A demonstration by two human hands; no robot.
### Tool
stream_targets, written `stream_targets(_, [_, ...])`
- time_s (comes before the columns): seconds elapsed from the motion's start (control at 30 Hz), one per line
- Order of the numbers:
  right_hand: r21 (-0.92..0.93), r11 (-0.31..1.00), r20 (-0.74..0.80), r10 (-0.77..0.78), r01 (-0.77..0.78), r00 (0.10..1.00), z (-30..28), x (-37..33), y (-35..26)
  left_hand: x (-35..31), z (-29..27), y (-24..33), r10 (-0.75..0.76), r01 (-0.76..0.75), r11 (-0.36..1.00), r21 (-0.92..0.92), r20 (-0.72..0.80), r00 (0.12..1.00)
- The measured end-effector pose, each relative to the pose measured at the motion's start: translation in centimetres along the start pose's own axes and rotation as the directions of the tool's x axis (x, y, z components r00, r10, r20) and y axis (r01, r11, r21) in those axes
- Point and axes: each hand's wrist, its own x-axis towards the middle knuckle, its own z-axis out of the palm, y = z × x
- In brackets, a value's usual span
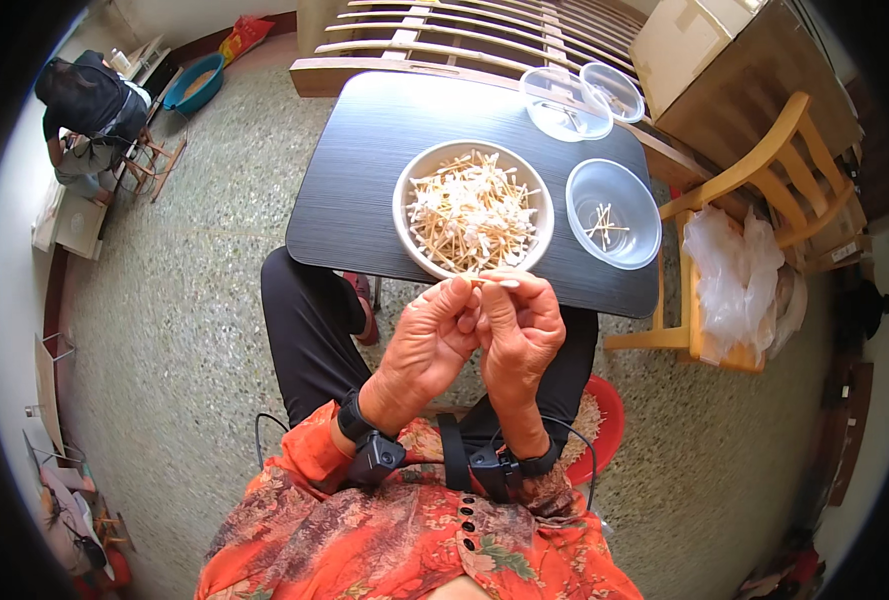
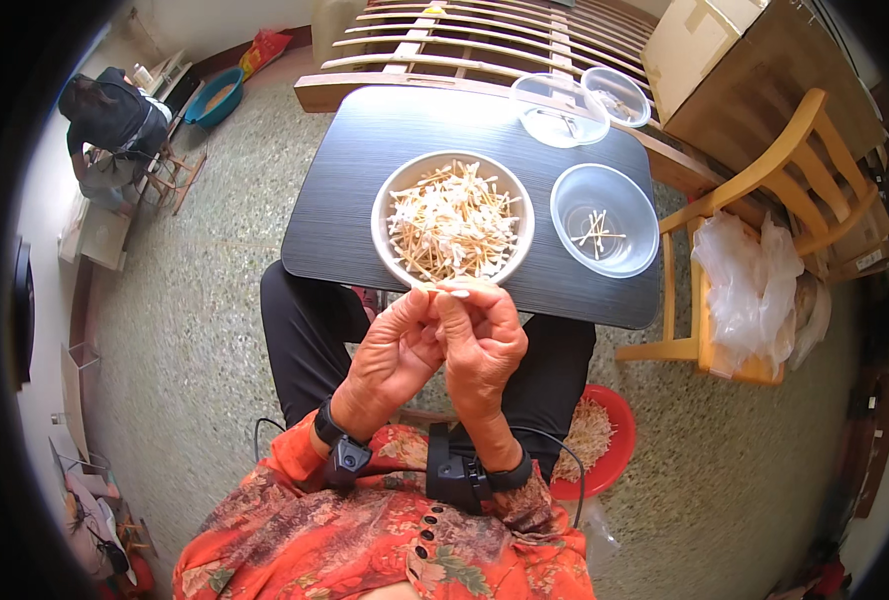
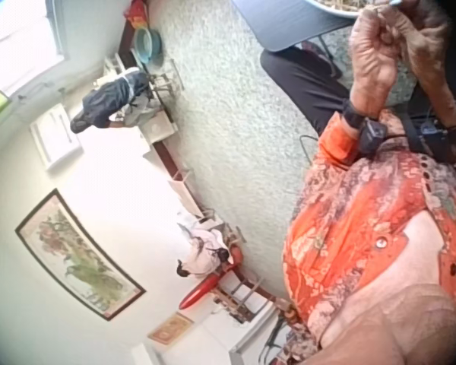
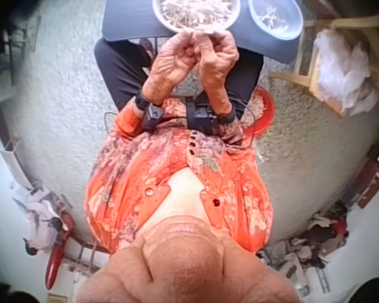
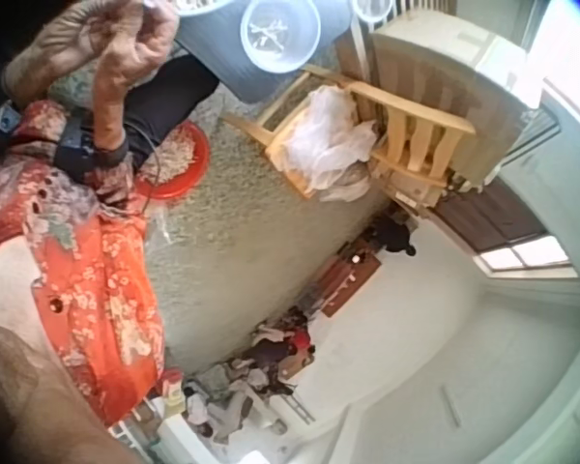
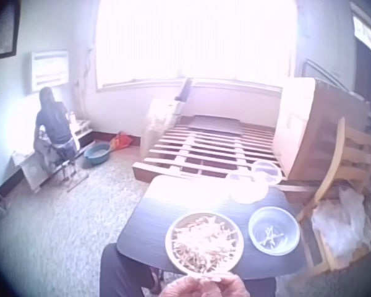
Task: Cleaning and sorting bean sprouts by removing the ends and placing them into a container.
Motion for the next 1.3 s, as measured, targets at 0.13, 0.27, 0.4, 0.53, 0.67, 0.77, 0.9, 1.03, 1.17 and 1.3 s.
stream_targets(0.13, [0.176,0.976,-0.063,0.141,-0.128,0.988,-0.1,-0.2,0.4,0.2,-1.6,-0.3,0.059,-0.066,0.996,0.058,0.120,0.991])
stream_targets(0.27, [0.314,0.937,-0.092,0.188,-0.151,0.978,-0.3,-0.2,0.9,0.4,-2.2,-1.0,0.078,-0.079,0.997,0.008,0.062,0.995])
stream_targets(0.4, [0.253,0.944,-0.115,0.247,-0.212,0.962,-0.3,-0.4,1.3,0.5,-2.3,-0.8,0.087,-0.087,0.996,0.001,0.022,0.996])
stream_targets(0.53, [0.289,0.917,-0.100,0.315,-0.276,0.944,-0.1,-0.4,1.2,0.2,-1.5,-0.7,0.139,-0.138,0.990,0.026,-0.024,0.990])
stream_targets(0.67, [0.394,0.844,-0.008,0.399,-0.364,0.917,-0.5,-0.3,1.3,0.0,-0.9,-1.0,0.246,-0.230,0.961,0.155,-0.095,0.965])
stream_targets(0.77, [0.419,0.807,0.006,0.457,-0.417,0.890,-0.9,-0.1,1.4,0.0,-1.3,-1.1,0.297,-0.280,0.921,0.272,-0.023,0.955])
stream_targets(0.9, [0.512,0.725,0.098,0.484,-0.461,0.869,-1.6,0.2,1.3,-0.1,-0.5,-0.9,0.402,-0.405,0.799,0.445,0.107,0.909])
stream_targets(1.03, [0.578,0.620,0.122,0.577,-0.531,0.807,-1.5,0.6,0.0,0.1,-1.0,-0.8,0.493,-0.571,0.488,0.660,0.331,0.804])
stream_targets(1.17, [0.600,0.522,0.200,0.636,-0.606,0.746,-2.1,-0.2,0.2,-0.3,-1.0,-1.0,0.579,-0.656,0.065,0.752,0.507,0.639])
stream_targets(1.3, [0.607,0.457,0.187,0.712,-0.650,0.676,-2.0,-0.7,-0.5,-0.7,-1.1,-0.6,0.545,-0.686,-0.268,0.676,0.694,0.471])
